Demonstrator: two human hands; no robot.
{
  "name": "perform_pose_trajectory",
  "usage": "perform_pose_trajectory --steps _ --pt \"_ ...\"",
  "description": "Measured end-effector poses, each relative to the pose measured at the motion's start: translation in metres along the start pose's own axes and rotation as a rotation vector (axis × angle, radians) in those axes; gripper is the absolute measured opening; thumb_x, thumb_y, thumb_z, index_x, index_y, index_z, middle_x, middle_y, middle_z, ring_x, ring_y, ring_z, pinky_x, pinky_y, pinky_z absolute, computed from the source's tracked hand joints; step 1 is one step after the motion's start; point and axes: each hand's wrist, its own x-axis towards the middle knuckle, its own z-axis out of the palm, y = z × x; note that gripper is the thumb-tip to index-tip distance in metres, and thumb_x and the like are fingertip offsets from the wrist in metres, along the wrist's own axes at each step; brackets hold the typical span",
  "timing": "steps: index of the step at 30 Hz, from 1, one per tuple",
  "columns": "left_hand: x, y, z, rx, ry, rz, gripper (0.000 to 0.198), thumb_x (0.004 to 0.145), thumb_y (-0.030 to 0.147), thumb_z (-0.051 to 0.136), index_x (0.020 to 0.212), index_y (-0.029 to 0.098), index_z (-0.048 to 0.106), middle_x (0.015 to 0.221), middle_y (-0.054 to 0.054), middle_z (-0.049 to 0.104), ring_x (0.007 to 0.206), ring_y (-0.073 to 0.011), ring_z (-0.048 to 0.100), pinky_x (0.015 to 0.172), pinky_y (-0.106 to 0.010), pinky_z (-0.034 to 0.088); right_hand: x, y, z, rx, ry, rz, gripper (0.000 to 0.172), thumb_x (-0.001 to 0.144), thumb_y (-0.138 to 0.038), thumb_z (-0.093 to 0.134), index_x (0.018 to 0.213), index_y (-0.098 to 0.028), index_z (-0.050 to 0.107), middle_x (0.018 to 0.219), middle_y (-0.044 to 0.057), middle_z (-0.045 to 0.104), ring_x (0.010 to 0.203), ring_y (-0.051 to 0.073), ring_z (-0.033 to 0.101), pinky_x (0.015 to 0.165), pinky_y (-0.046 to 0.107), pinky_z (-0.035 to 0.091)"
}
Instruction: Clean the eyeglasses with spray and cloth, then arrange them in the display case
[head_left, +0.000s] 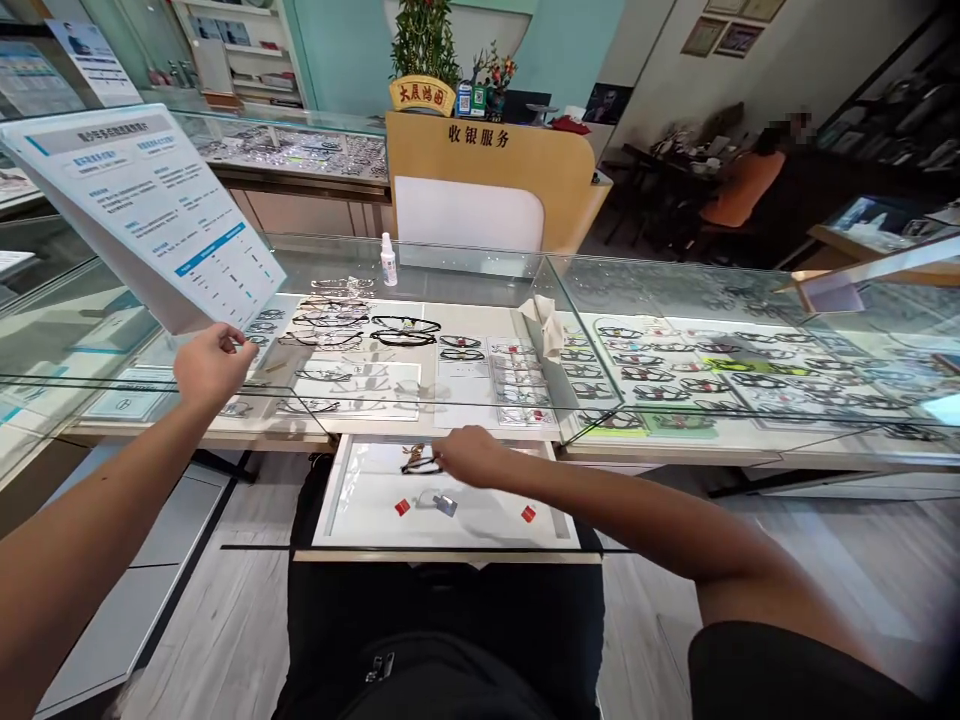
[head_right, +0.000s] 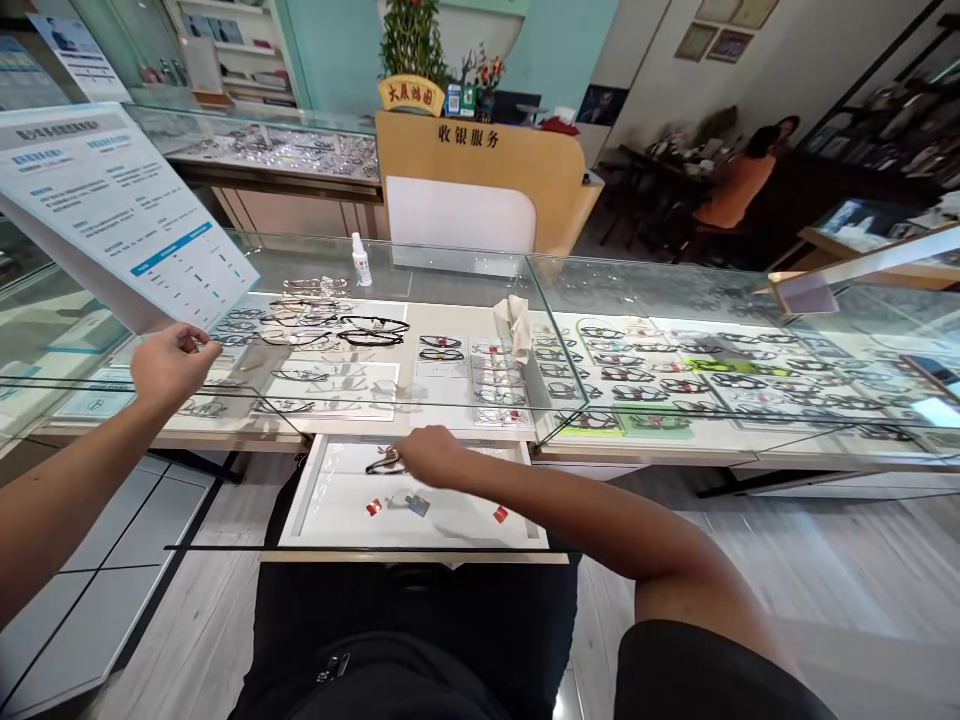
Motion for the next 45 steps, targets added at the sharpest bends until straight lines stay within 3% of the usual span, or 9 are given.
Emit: perform_pose_trajectory --steps 3,6,11,14,23,29,37,42,45 --pt "-0.002 0.004 -0.002 0.012 -0.01 -0.001 0.017 0.084 0.038 0.064 0.095 0.025 0.066 0.083 -0.001 0.063 0.079 -0.021 0.056 0.066 -0.033 0.033 0.035 0.038 0.006 -0.009 0.068 0.093 0.036 0.114 -0.03 0.049 0.132 -0.023 0.08 0.13 0.016 0.085 0.123 0.031 0.08 0.093 0.036 0.057" --pt "-0.002 0.006 -0.003 0.044 -0.024 -0.019 0.017 0.087 0.038 0.063 0.096 0.024 0.067 0.083 -0.001 0.064 0.078 -0.0203 0.053 0.066 -0.033 0.032 0.067 0.077 0.0 -0.024 0.13 0.211 0.04 0.115 -0.029 0.045 0.136 -0.017 0.078 0.131 0.022 0.082 0.12 0.034 0.08 0.094 0.04 0.059" --pt "-0.003 0.007 -0.003 0.042 -0.035 -0.007 0.016 0.091 0.037 0.062 0.095 0.023 0.068 0.081 -0.001 0.063 0.075 -0.0188 0.052 0.065 -0.032 0.031 0.112 0.126 -0.003 -0.049 0.179 0.336 0.034 0.115 -0.036 0.059 0.139 -0.016 0.074 0.135 0.016 0.078 0.123 0.029 0.076 0.105 0.047 0.062" --pt "-0.002 0.005 -0.002 0.035 -0.037 -0.007 0.015 0.092 0.037 0.062 0.093 0.023 0.068 0.08 0.0 0.063 0.074 -0.0179 0.053 0.063 -0.032 0.031 0.135 0.144 0.0 -0.058 0.173 0.393 0.042 0.108 -0.043 0.074 0.141 -0.018 0.07 0.141 0.012 0.073 0.122 0.027 0.075 0.105 0.051 0.065" --pt "0.001 0.002 0.002 0.026 -0.023 -0.003 0.016 0.095 0.036 0.063 0.091 0.022 0.068 0.08 -0.002 0.064 0.072 -0.0185 0.051 0.065 -0.035 0.031 0.171 0.17 0.003 -0.045 0.149 0.437 0.039 0.108 -0.042 0.074 0.139 -0.019 0.071 0.141 0.012 0.073 0.121 0.026 0.075 0.103 0.049 0.066" --pt "0.0 0.003 0.002 0.029 -0.024 -0.004 0.014 0.096 0.034 0.063 0.092 0.022 0.068 0.082 -0.002 0.065 0.074 -0.0178 0.05 0.067 -0.035 0.031 0.171 0.167 0.001 -0.039 0.135 0.44 0.039 0.108 -0.042 0.074 0.14 -0.019 0.071 0.141 0.012 0.073 0.121 0.027 0.075 0.104 0.05 0.066" --pt "0.001 0.003 0.002 0.038 -0.017 -0.031 0.013 0.094 0.036 0.064 0.092 0.024 0.069 0.083 0.0 0.066 0.075 -0.0177 0.052 0.065 -0.033 0.03 0.145 0.142 -0.015 -0.066 0.169 0.427 0.045 0.108 -0.044 0.073 0.145 -0.019 0.068 0.144 0.012 0.072 0.123 0.028 0.074 0.105 0.051 0.065" --pt "-0.001 0.004 0.001 0.04 -0.017 -0.021 0.013 0.094 0.035 0.062 0.089 0.023 0.065 0.08 0.0 0.064 0.071 -0.0176 0.05 0.064 -0.033 0.03 0.119 0.088 -0.017 -0.092 0.149 0.254 0.045 0.116 -0.03 0.049 0.155 -0.01 0.057 0.132 0.024 0.08 0.123 0.033 0.078 0.1 0.044 0.06" --pt "-0.002 0.004 0.0 0.041 -0.023 -0.013 0.014 0.095 0.035 0.061 0.087 0.023 0.063 0.078 0.0 0.062 0.07 -0.0178 0.05 0.062 -0.033 0.03 0.096 0.038 -0.009 -0.093 0.041 0.061 0.035 0.111 -0.027 0.056 0.142 -0.015 0.067 0.123 0.019 0.084 0.113 0.029 0.081 0.087 0.034 0.056"
